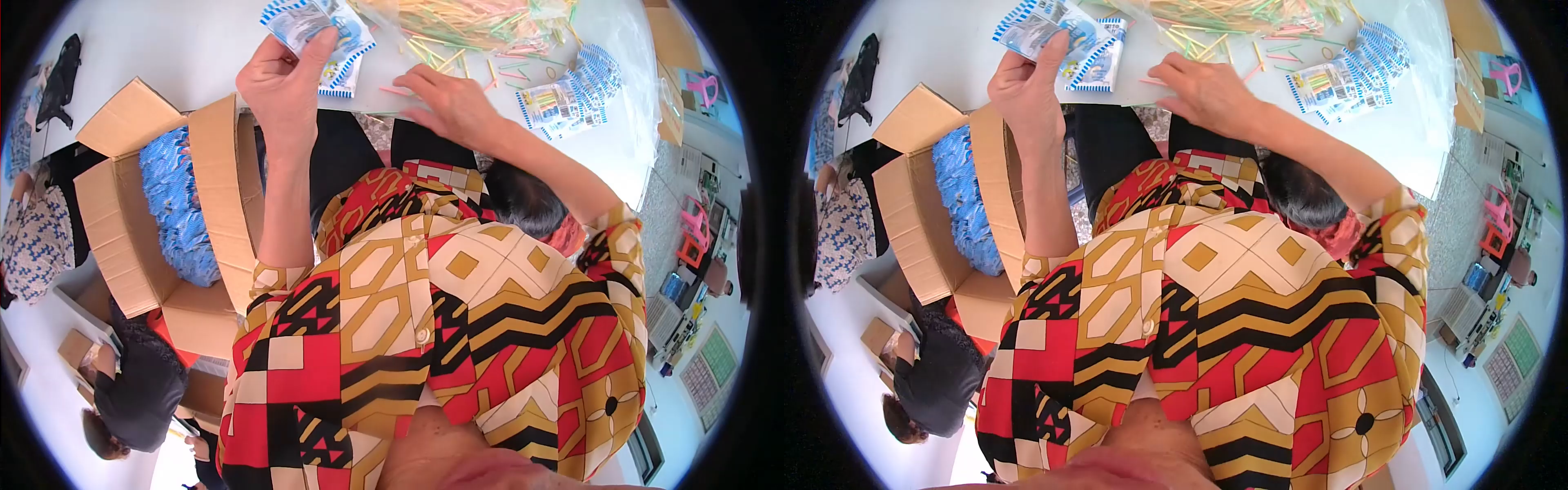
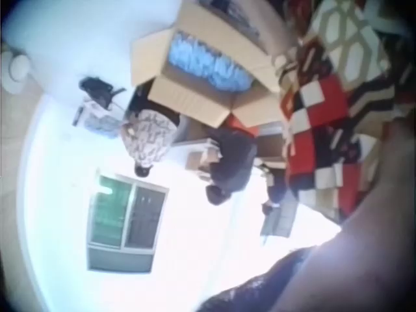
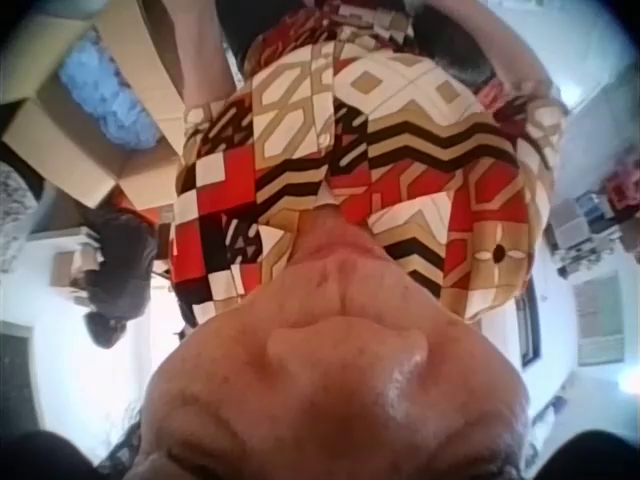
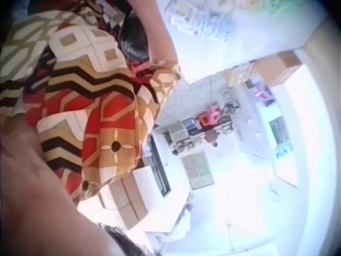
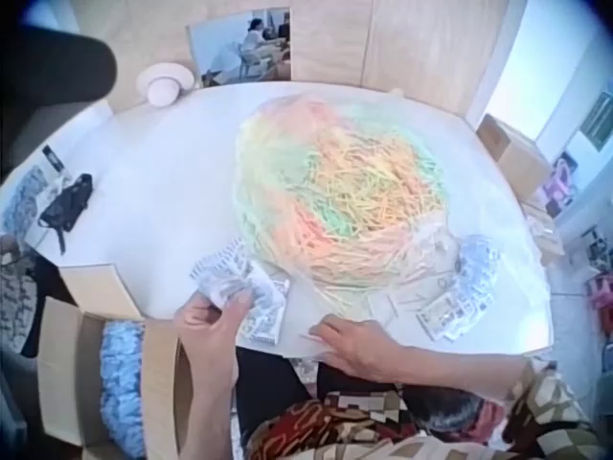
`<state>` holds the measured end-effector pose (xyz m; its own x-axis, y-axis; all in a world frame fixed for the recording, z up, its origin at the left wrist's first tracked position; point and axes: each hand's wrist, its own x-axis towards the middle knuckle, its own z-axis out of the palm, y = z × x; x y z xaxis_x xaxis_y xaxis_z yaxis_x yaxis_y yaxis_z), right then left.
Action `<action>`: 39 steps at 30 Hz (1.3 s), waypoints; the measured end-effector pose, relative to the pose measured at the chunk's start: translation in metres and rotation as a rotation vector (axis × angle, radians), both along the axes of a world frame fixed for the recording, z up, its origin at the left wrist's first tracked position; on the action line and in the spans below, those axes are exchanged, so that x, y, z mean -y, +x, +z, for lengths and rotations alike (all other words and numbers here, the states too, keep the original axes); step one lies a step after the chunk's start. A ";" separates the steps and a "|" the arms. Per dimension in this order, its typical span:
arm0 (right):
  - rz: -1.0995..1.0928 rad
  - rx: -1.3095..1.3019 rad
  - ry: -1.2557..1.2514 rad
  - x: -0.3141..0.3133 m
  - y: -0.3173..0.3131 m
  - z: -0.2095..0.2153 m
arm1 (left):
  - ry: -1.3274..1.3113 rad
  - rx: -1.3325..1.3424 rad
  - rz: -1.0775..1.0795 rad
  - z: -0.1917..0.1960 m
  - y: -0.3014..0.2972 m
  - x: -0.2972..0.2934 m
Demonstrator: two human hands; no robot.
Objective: Packaging colorful plastic straws into individual plastic bags at a factory workstation.
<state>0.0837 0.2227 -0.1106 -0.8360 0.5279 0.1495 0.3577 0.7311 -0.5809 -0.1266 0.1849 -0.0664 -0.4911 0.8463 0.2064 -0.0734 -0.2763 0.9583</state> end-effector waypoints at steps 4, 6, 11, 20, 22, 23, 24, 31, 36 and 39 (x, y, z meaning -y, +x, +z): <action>-0.052 0.090 0.011 0.008 -0.006 -0.010 | -0.064 -0.052 -0.043 0.009 0.011 0.004; -0.042 0.086 0.008 0.008 -0.005 -0.013 | -0.040 -0.065 -0.024 0.008 0.011 0.003; -0.017 0.014 0.025 0.003 -0.006 -0.017 | -0.052 -0.063 -0.047 0.005 0.013 0.002; -0.024 0.004 0.109 -0.024 0.027 -0.023 | -0.121 -0.096 -0.016 0.010 0.027 0.000; -0.065 0.048 0.228 -0.038 0.048 -0.021 | -0.127 -0.094 -0.031 0.012 0.029 -0.004; -0.059 0.049 0.214 -0.043 0.054 -0.016 | -0.137 -0.095 -0.033 0.015 0.029 -0.004; -0.060 0.042 0.227 -0.046 0.057 -0.012 | -0.123 -0.102 -0.032 0.019 0.028 -0.004; -0.128 0.096 0.286 -0.045 0.085 0.020 | -0.213 -0.057 -0.125 0.036 0.057 -0.007; -0.229 -0.045 0.119 -0.058 0.091 0.040 | -0.241 -0.085 -0.141 0.047 0.073 -0.007; -0.429 -0.201 0.073 -0.099 0.108 0.059 | -0.235 -0.071 -0.150 0.051 0.082 -0.007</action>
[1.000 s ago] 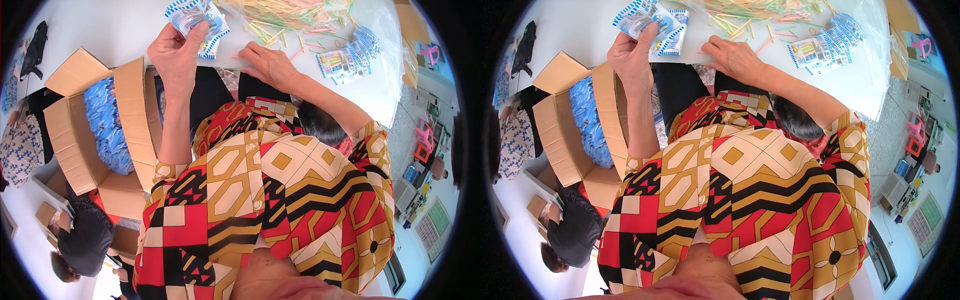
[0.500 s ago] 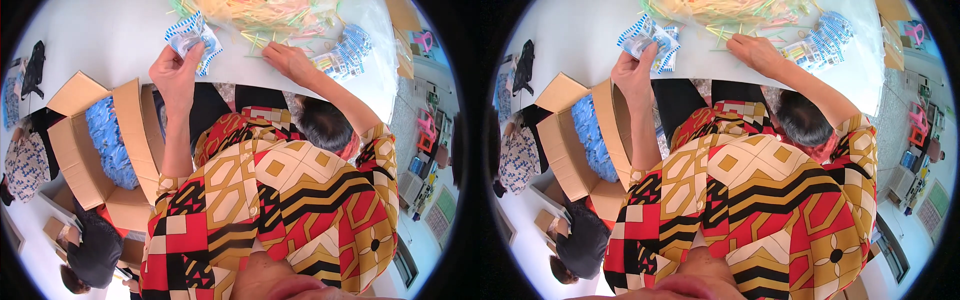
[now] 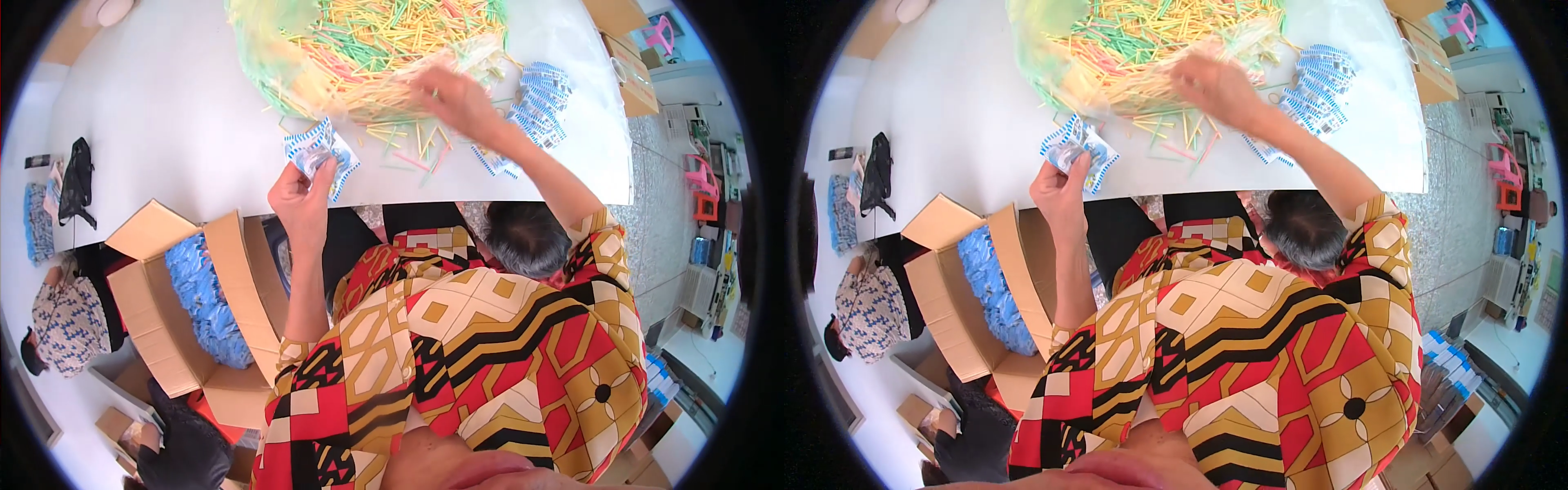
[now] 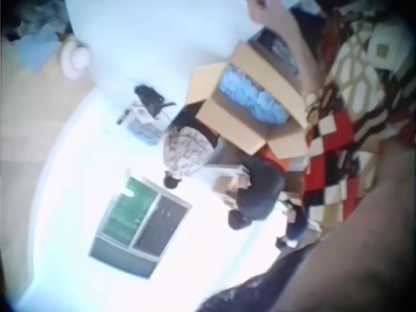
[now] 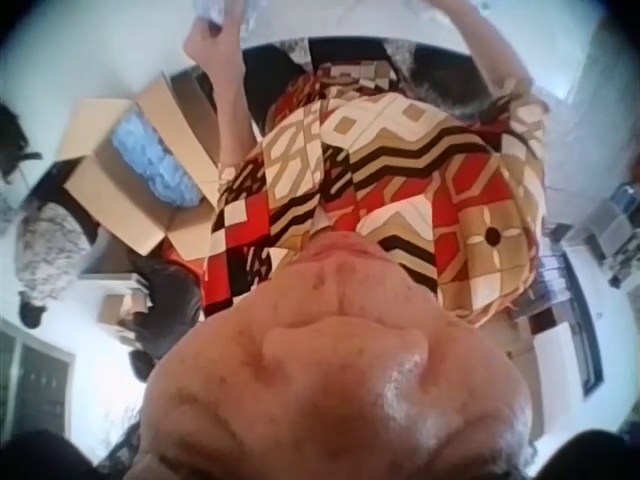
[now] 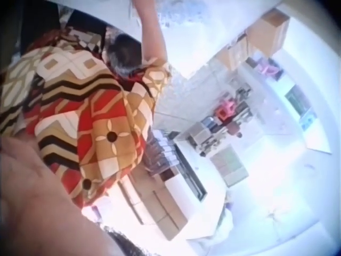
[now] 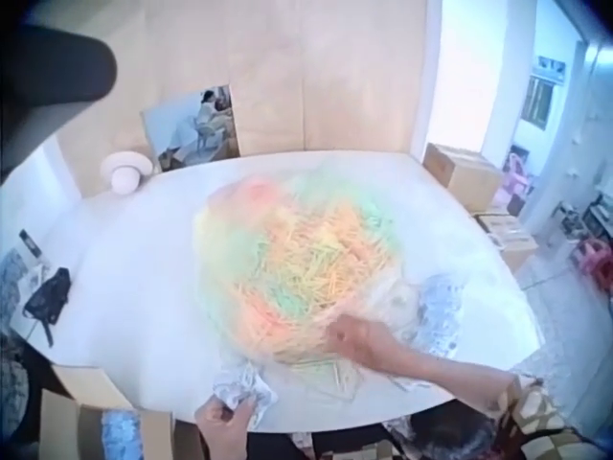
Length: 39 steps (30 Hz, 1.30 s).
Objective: Packaging colorful plastic straws into individual plastic bags at a factory workstation.
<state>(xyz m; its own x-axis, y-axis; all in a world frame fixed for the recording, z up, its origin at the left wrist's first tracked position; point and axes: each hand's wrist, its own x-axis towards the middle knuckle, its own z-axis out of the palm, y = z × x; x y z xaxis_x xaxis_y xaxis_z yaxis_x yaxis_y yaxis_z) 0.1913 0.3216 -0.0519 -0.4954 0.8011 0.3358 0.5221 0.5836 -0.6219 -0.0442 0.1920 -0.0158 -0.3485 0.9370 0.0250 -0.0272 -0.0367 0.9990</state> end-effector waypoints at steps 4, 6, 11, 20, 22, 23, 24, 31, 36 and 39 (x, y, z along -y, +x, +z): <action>-0.188 0.006 0.119 -0.079 0.037 0.012 | 0.007 0.002 -0.015 0.012 0.005 -0.001; -0.207 0.124 0.169 -0.121 0.070 0.013 | 0.006 0.002 -0.028 0.017 0.011 -0.006; -0.228 0.128 0.022 -0.162 0.111 -0.001 | -0.043 0.054 -0.038 0.022 0.015 -0.007; -0.389 0.458 0.068 -0.228 0.084 0.001 | -0.113 0.060 -0.099 0.016 0.014 -0.070; -0.431 0.460 0.137 -0.230 0.075 0.007 | -0.112 0.063 -0.092 0.015 0.015 -0.072; -0.448 0.422 0.112 -0.230 0.071 0.010 | -0.110 0.067 -0.087 0.015 0.016 -0.071; -0.465 0.383 0.087 -0.229 0.067 0.014 | -0.111 0.065 -0.084 0.016 0.017 -0.069; -0.435 0.350 -0.058 -0.242 0.046 0.036 | -0.122 0.061 -0.084 0.023 0.015 -0.070; -0.271 0.363 0.117 -0.254 0.016 0.032 | -0.099 0.095 -0.089 0.022 0.010 -0.070; -0.173 0.429 0.214 -0.265 0.016 0.018 | -0.110 0.095 -0.099 0.022 0.011 -0.068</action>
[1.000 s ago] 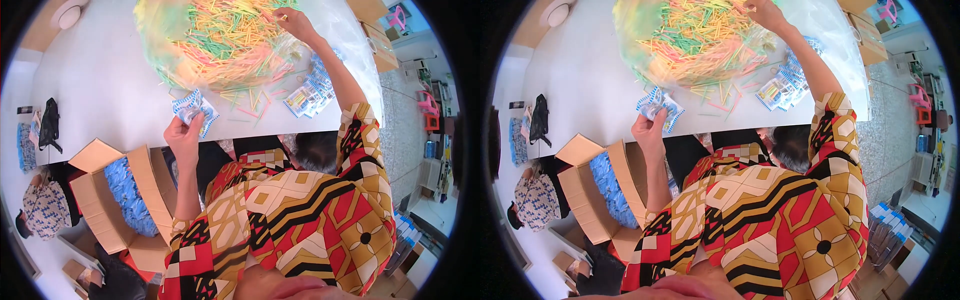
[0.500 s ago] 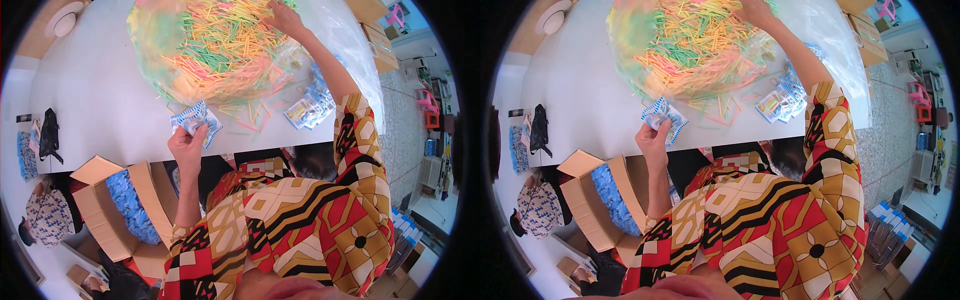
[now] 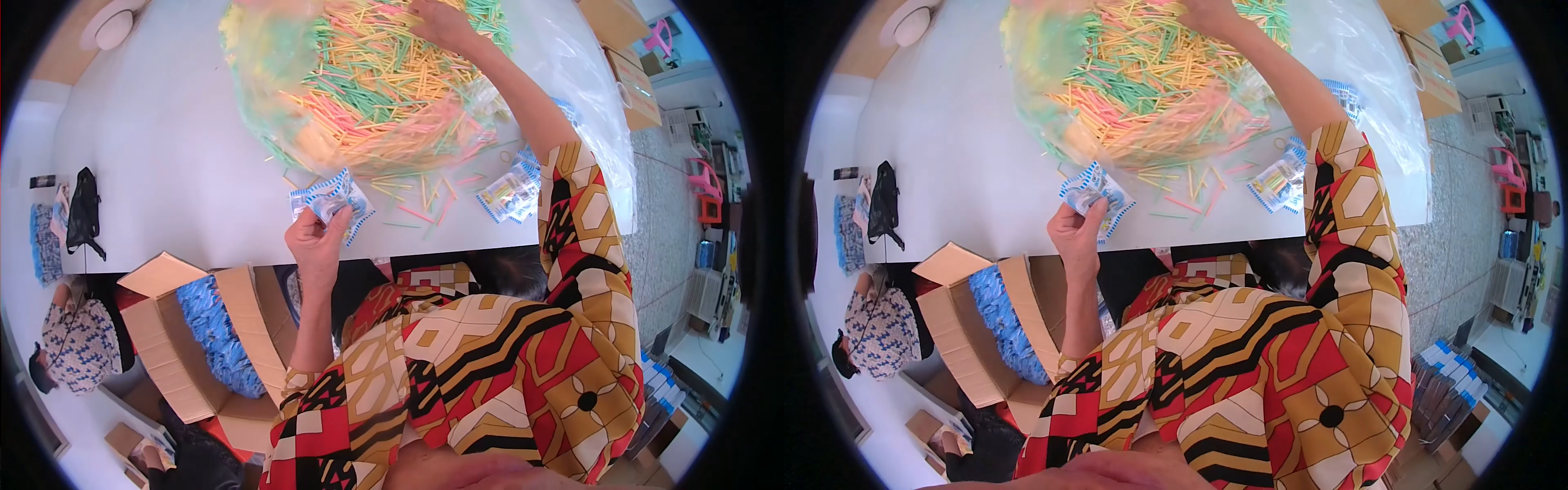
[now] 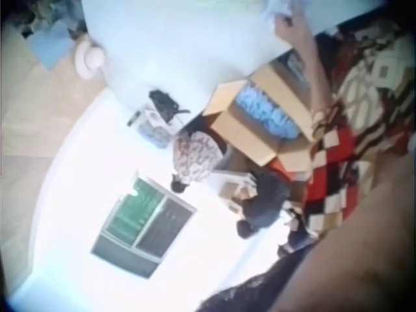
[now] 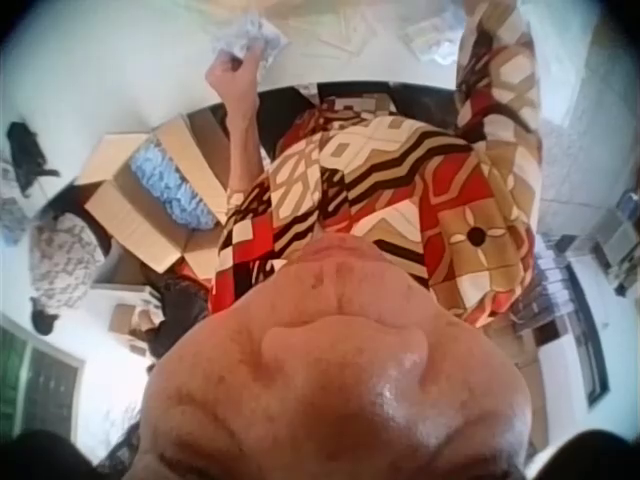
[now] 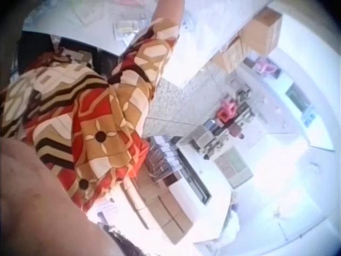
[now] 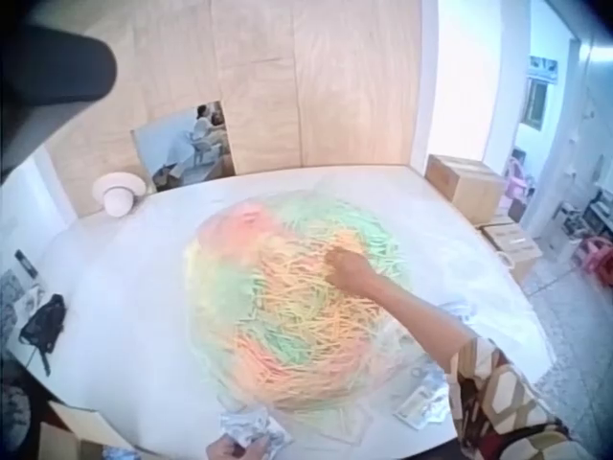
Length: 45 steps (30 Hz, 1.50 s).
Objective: Packaging colorful plastic straws into individual plastic bags at a factory workstation.
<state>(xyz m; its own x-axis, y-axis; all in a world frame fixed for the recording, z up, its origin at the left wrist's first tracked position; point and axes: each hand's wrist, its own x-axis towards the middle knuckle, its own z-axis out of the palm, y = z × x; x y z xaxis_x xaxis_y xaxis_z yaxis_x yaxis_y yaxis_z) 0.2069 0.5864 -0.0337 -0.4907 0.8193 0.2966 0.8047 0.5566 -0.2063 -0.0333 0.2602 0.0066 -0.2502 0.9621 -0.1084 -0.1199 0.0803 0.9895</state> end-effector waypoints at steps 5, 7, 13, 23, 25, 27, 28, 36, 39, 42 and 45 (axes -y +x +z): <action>-0.158 0.015 -0.228 -0.018 -0.023 -0.013 | 0.003 -0.004 0.006 -0.002 -0.004 -0.001; -0.183 0.019 -0.239 -0.024 -0.022 -0.024 | -0.005 -0.003 0.005 -0.002 -0.005 -0.004; -0.085 -0.173 -0.150 -0.001 -0.020 -0.008 | -0.008 -0.019 0.011 -0.001 -0.010 -0.005; -0.331 -0.551 -0.339 0.021 0.057 0.032 | 0.006 0.008 -0.075 0.000 0.013 -0.015; -0.243 -0.649 -0.421 0.010 -0.017 0.020 | -0.021 -0.078 0.059 -0.011 -0.017 -0.001; -0.128 -0.761 -0.577 0.037 -0.028 0.050 | -0.034 -0.078 0.080 -0.015 -0.021 0.009; -0.139 -0.753 -0.580 0.042 -0.026 0.042 | -0.029 -0.066 0.070 -0.016 -0.019 0.010; 0.441 -1.108 -0.269 0.083 -0.034 0.001 | 0.065 -0.090 -0.041 -0.023 -0.038 0.006; -0.006 -0.678 -0.364 0.136 -0.065 0.060 | 0.103 -0.113 -0.017 -0.019 -0.046 0.017; 0.271 -1.031 -0.378 0.191 -0.088 0.081 | 0.152 -0.138 -0.042 -0.013 -0.044 0.047; 1.274 -1.443 -0.315 0.231 -0.116 0.084 | 0.213 -0.140 -0.081 -0.007 -0.034 0.073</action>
<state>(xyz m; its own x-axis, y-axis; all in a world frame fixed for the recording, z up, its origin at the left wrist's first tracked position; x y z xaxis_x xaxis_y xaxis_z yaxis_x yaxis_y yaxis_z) 0.0906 0.3555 0.0500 -0.3053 0.3344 0.8916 -0.8106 0.4001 -0.4276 -0.0676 0.1871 -0.0006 -0.1694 0.9771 0.1284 0.0175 -0.1273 0.9917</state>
